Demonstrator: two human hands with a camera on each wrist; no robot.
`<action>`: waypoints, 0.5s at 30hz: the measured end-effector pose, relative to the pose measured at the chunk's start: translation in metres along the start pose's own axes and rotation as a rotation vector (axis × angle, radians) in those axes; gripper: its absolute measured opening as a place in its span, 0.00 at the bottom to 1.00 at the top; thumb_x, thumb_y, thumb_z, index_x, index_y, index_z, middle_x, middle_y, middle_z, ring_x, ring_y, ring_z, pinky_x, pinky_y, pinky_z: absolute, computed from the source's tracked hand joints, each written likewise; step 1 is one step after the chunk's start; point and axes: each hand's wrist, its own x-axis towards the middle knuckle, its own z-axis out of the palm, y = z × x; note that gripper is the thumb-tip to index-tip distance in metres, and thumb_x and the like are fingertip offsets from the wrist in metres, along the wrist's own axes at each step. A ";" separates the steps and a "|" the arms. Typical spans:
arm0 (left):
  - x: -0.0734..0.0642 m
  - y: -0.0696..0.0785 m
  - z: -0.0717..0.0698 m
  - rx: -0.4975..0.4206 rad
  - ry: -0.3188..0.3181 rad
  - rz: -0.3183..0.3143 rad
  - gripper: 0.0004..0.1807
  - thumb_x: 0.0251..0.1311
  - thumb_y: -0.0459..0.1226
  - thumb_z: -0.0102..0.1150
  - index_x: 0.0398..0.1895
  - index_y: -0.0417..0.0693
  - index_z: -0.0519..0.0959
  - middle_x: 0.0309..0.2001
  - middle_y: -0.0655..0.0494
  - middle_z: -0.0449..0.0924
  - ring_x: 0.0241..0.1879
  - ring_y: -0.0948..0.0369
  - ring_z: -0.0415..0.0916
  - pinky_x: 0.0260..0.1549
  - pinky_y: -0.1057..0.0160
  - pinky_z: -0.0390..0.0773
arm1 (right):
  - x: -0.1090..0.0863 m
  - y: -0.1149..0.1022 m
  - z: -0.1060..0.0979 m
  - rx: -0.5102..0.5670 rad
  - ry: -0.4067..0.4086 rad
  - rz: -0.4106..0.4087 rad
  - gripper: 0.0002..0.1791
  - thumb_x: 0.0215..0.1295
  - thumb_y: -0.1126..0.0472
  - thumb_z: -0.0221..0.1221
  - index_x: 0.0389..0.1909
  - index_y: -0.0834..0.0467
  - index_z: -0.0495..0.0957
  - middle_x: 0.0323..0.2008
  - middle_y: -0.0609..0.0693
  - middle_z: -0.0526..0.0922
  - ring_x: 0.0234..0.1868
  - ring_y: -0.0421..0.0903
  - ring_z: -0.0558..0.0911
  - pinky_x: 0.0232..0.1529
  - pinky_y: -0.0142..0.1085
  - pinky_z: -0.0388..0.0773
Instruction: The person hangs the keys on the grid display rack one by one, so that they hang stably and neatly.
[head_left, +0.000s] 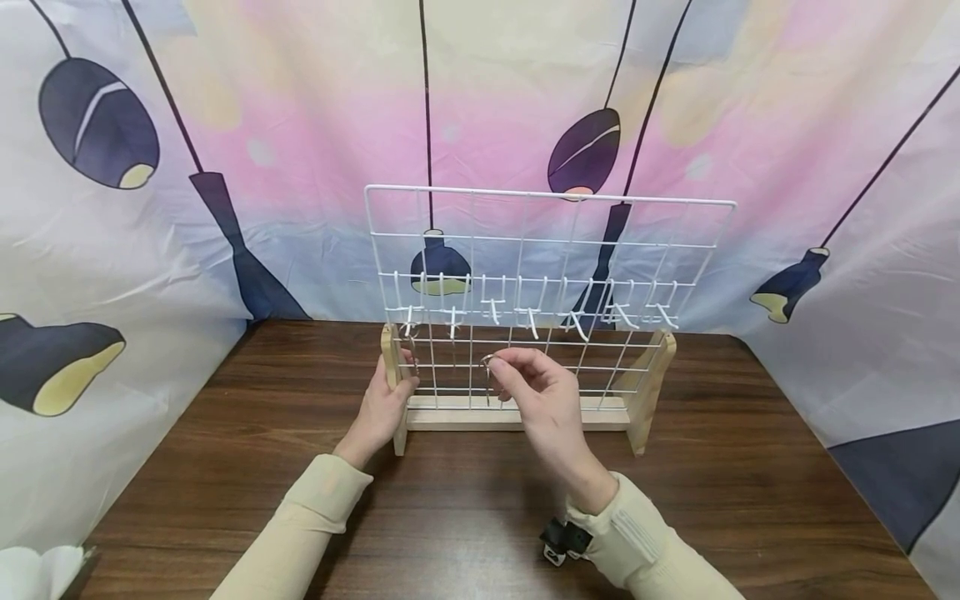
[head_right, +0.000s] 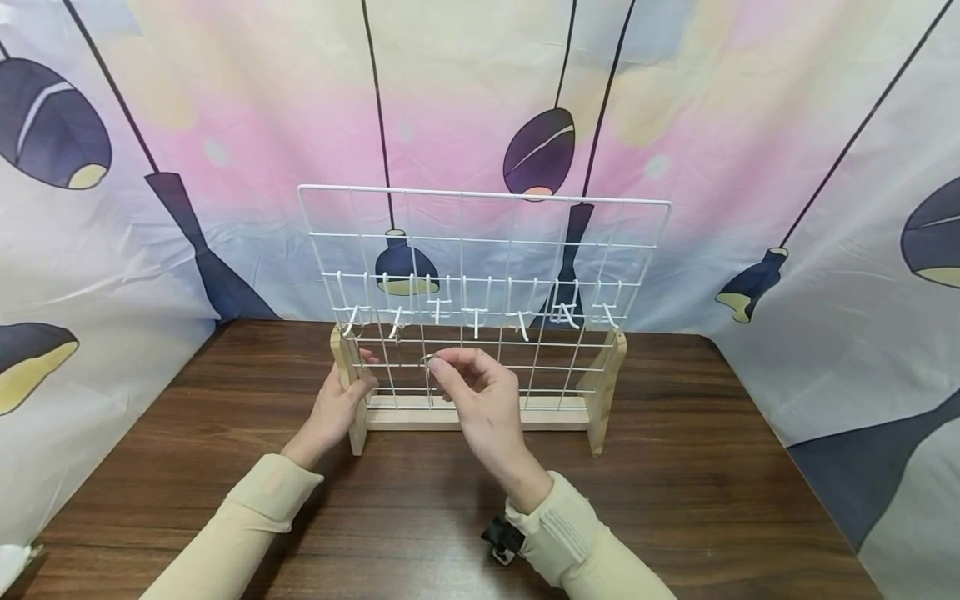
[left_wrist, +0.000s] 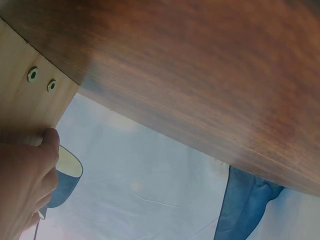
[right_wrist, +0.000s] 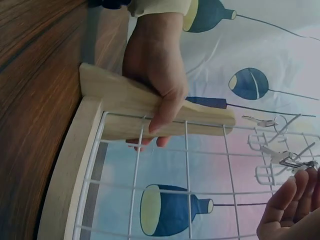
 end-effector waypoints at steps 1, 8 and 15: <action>0.000 0.000 0.000 0.001 -0.002 -0.001 0.21 0.66 0.31 0.48 0.61 0.46 0.62 0.59 0.41 0.68 0.57 0.43 0.69 0.54 0.45 0.66 | 0.000 0.000 0.001 0.023 0.010 0.006 0.09 0.62 0.64 0.64 0.39 0.67 0.81 0.28 0.53 0.83 0.28 0.47 0.80 0.30 0.33 0.77; 0.001 0.000 -0.001 -0.001 0.011 0.007 0.21 0.64 0.30 0.49 0.60 0.44 0.62 0.58 0.41 0.68 0.55 0.44 0.69 0.53 0.46 0.67 | 0.004 -0.002 0.008 0.123 0.079 0.054 0.07 0.62 0.65 0.64 0.39 0.63 0.81 0.30 0.51 0.85 0.29 0.43 0.82 0.31 0.34 0.78; 0.000 0.000 0.000 0.000 0.010 0.011 0.22 0.63 0.30 0.50 0.60 0.44 0.63 0.58 0.41 0.69 0.54 0.45 0.69 0.53 0.46 0.67 | 0.004 -0.002 0.012 0.181 0.094 0.043 0.04 0.63 0.66 0.62 0.38 0.61 0.80 0.31 0.50 0.86 0.29 0.42 0.80 0.29 0.32 0.77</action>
